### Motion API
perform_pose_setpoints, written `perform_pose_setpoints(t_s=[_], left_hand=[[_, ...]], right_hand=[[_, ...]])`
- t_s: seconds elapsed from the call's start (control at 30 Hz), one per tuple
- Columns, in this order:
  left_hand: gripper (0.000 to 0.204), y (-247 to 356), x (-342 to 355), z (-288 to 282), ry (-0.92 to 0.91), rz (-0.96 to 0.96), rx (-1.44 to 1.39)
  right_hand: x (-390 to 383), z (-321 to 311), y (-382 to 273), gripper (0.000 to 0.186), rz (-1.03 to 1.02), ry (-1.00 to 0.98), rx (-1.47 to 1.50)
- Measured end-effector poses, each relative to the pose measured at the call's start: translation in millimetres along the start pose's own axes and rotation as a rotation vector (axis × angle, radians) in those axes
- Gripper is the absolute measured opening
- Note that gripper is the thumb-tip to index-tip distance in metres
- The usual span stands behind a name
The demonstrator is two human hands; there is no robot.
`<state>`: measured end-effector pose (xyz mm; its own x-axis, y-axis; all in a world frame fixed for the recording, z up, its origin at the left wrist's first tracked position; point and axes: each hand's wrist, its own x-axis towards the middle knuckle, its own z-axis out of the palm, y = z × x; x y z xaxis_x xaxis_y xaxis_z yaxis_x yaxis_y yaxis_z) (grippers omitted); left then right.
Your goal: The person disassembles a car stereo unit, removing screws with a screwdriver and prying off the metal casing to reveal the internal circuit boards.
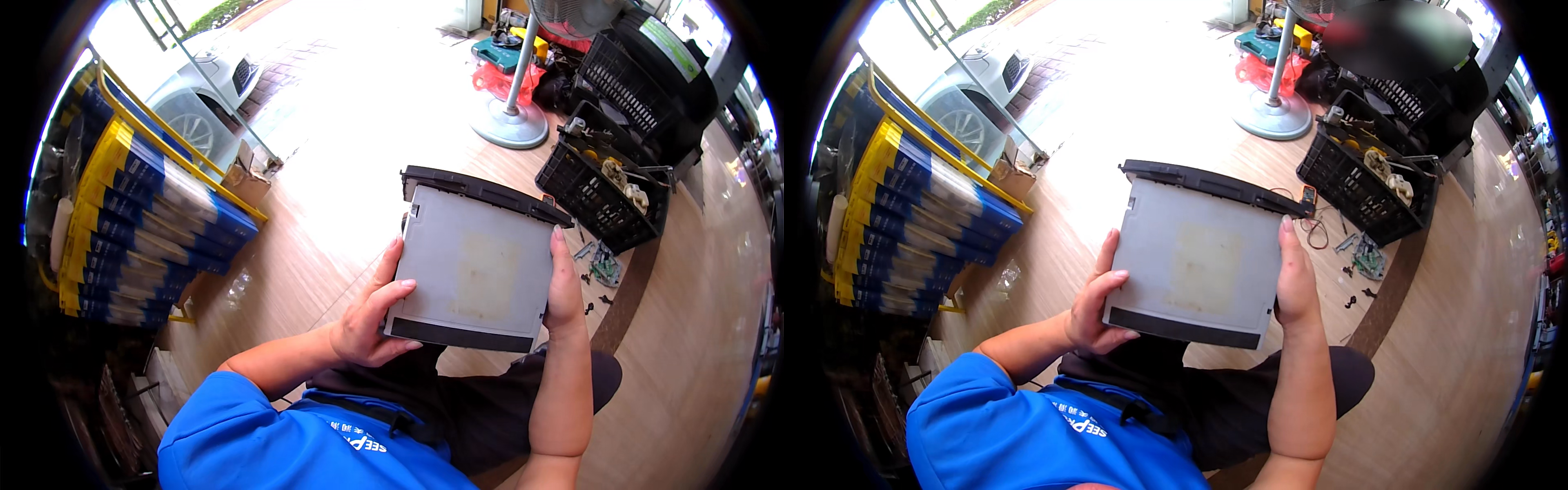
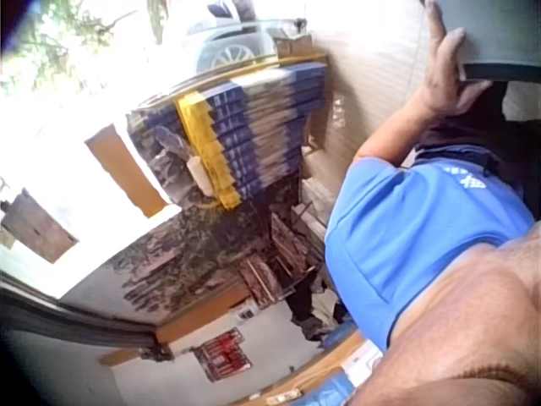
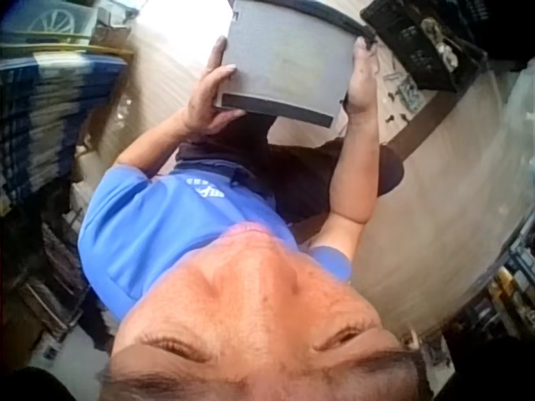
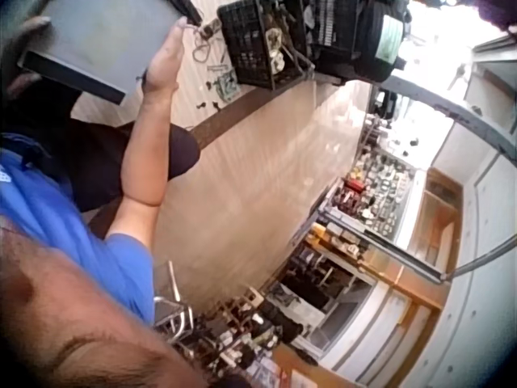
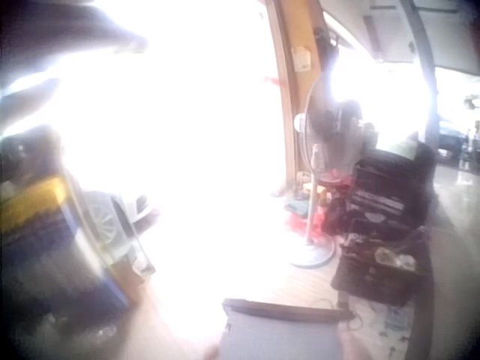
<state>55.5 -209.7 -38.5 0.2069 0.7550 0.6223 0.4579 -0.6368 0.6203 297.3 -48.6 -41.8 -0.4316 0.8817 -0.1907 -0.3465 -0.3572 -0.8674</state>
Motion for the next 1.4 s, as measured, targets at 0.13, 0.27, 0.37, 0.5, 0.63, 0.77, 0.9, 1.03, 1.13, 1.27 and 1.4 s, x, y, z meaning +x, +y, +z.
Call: perform_pose_setpoints(t_s=[0.13, 0.27, 0.37, 0.5, 0.63, 0.77, 0.9, 1.03, 1.13, 1.27, 1.4], left_hand=[[0.069, -2.6, -1.5, 1.2, -0.026, -0.013, -0.008], [0.069, -8.4, -5.8, 8.1, 0.025, 0.031, -0.066], [0.071, -6.7, -6.0, 7.7, 0.017, 0.011, -0.089], [0.078, 0.8, 2.7, 9.2, 0.004, -0.041, -0.117], [0.081, 10.4, 11.0, 12.1, -0.043, -0.05, -0.014], [0.082, 20.5, 23.7, 17.4, -0.014, -0.04, 0.046], [0.087, 18.2, 31.7, 22.9, -0.012, -0.046, 0.064], [0.087, 16.1, 34.8, 23.2, 0.002, -0.048, 0.054], [0.087, 15.1, 35.3, 23.4, 0.002, -0.053, 0.034], [0.086, 14.5, 34.1, 21.7, -0.058, -0.116, -0.038], [0.088, -4.2, 39.6, 24.0, 0.131, -0.441, -0.059]], right_hand=[[2.5, -5.5, 4.3, 0.052, 0.028, 0.008, 0.015], [3.6, -9.3, 6.6, 0.055, 0.03, -0.024, 0.011], [6.1, -16.6, 10.7, 0.055, 0.026, -0.035, -0.005], [5.5, -6.1, 3.8, 0.057, 0.042, -0.009, 0.008], [11.1, -9.9, 3.9, 0.055, 0.031, 0.022, 0.065], [20.4, -19.0, 10.8, 0.053, 0.016, -0.085, 0.17], [25.7, -30.2, 16.7, 0.054, 0.107, -0.094, 0.276], [25.5, -31.3, 14.7, 0.062, 0.067, -0.086, 0.207], [23.7, -31.9, 12.8, 0.063, 0.089, -0.087, 0.194], [20.2, -29.3, 11.2, 0.059, 0.112, -0.013, 0.237], [19.1, -28.0, 13.8, 0.059, 0.08, -0.036, 0.197]])
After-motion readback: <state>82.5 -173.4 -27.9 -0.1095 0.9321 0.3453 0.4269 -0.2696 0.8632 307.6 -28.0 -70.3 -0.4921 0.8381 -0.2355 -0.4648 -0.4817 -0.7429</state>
